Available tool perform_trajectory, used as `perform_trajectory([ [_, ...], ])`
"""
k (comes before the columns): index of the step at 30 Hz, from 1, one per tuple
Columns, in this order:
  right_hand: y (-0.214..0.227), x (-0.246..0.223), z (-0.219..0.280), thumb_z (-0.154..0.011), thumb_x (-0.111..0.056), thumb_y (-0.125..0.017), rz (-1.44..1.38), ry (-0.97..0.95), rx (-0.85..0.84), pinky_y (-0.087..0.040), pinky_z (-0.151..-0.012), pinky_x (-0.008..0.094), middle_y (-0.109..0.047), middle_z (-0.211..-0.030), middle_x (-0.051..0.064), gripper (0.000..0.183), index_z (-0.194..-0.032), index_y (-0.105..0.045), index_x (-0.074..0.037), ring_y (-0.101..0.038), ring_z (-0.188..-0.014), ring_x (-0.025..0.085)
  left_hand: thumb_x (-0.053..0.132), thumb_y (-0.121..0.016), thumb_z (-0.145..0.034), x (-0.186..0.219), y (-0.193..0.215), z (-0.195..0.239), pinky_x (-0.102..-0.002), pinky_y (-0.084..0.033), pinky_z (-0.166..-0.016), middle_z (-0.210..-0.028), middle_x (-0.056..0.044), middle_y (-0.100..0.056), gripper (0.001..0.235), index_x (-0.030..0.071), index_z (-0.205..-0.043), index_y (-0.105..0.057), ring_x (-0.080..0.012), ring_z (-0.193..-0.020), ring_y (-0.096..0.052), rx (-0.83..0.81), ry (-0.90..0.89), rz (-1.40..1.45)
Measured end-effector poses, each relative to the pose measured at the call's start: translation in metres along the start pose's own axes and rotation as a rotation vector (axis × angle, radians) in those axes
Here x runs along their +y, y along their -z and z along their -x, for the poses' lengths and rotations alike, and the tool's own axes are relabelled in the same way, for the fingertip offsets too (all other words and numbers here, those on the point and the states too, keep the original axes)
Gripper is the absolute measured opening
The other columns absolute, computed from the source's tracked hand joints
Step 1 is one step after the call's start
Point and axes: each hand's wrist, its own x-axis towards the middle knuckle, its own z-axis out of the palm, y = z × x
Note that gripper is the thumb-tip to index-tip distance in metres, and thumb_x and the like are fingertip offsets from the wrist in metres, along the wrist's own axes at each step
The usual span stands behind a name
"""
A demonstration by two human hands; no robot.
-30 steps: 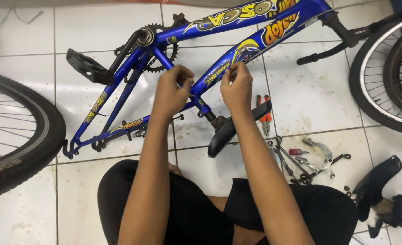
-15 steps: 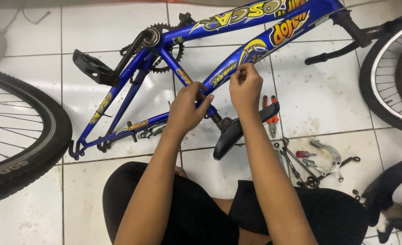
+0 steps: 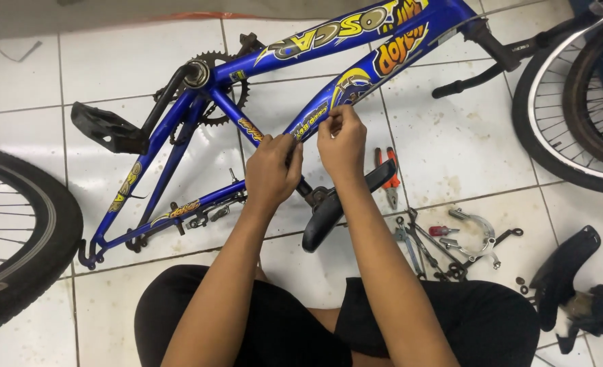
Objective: The person sits on the floor and assembles a bicycle by attaching the handlebars to the frame. They insert the stem into the head tube, align the handlebars, and tighten the bolts using a wrench.
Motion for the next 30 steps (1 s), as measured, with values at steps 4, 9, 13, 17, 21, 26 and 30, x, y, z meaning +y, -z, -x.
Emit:
perform_trajectory([
  [4,0.001,0.000,0.002,-0.090,-0.001,-0.058,0.004,-0.007,-0.001,-0.059,-0.059,0.032,-0.070,-0.073,0.016,0.009,-0.096,-0.064,0.001,-0.072,-0.069,0.027,0.035,-0.066,-0.098,0.001,-0.004,0.001,-0.029,-0.053,-0.060,-0.062,-0.002,-0.059,0.029,0.014,-0.079,-0.067,-0.0211,-0.071,-0.062,0.025,-0.026,-0.052],
  [9,0.002,-0.001,0.001,-0.091,-0.005,-0.062,-0.029,-0.018,0.002,-0.058,-0.057,0.030,-0.069,-0.070,0.014,0.007,-0.095,-0.064,0.000,-0.071,-0.066,0.025,0.020,-0.064,-0.099,-0.003,-0.010,0.000,-0.030,-0.054,-0.062,-0.063,-0.006,-0.063,0.025,0.011,-0.077,-0.068,-0.0235,-0.073,-0.064,0.048,-0.094,-0.174],
  [13,0.003,-0.002,0.001,-0.093,-0.006,-0.063,-0.023,-0.023,-0.003,-0.058,-0.056,0.029,-0.070,-0.070,0.013,0.007,-0.095,-0.065,0.000,-0.072,-0.065,0.023,0.021,-0.061,-0.099,-0.006,-0.013,0.002,-0.031,-0.055,-0.062,-0.063,-0.007,-0.062,0.027,0.011,-0.075,-0.066,-0.0236,-0.075,-0.064,0.033,-0.084,-0.181],
  [17,0.002,0.001,0.000,-0.093,-0.004,-0.063,-0.027,-0.025,-0.008,-0.058,-0.055,0.029,-0.070,-0.070,0.013,0.006,-0.094,-0.066,0.001,-0.072,-0.064,0.023,0.021,-0.060,-0.099,-0.009,-0.016,0.003,-0.030,-0.054,-0.062,-0.062,-0.006,-0.061,0.027,0.012,-0.073,-0.064,-0.0228,-0.074,-0.064,0.040,-0.071,-0.161],
  [21,-0.001,0.004,0.002,-0.094,-0.005,-0.064,-0.066,-0.042,-0.010,-0.058,-0.055,0.028,-0.070,-0.072,0.014,0.006,-0.096,-0.066,0.001,-0.072,-0.065,0.023,0.025,-0.064,-0.096,-0.010,-0.013,0.003,-0.028,-0.051,-0.059,-0.055,0.001,-0.057,0.030,0.017,-0.067,-0.061,-0.0185,-0.068,-0.060,-0.012,0.008,-0.076],
  [26,0.004,-0.002,0.001,-0.095,-0.003,-0.064,-0.079,-0.023,-0.010,-0.058,-0.056,0.030,-0.070,-0.073,0.016,0.006,-0.097,-0.065,0.002,-0.071,-0.066,0.024,0.030,-0.079,-0.083,-0.019,0.000,-0.006,-0.036,-0.053,-0.067,-0.064,-0.004,-0.061,0.023,0.013,-0.081,-0.064,-0.0256,-0.076,-0.061,-0.039,0.079,0.143],
  [30,0.006,-0.008,0.002,-0.095,-0.001,-0.065,-0.082,-0.010,-0.012,-0.057,-0.055,0.029,-0.070,-0.073,0.016,0.005,-0.098,-0.065,0.003,-0.070,-0.066,0.024,0.047,-0.096,-0.059,-0.009,0.021,-0.010,-0.059,-0.046,-0.101,-0.123,-0.020,-0.052,0.101,0.004,-0.136,-0.046,-0.0421,-0.113,-0.050,-0.149,0.185,-0.006],
])
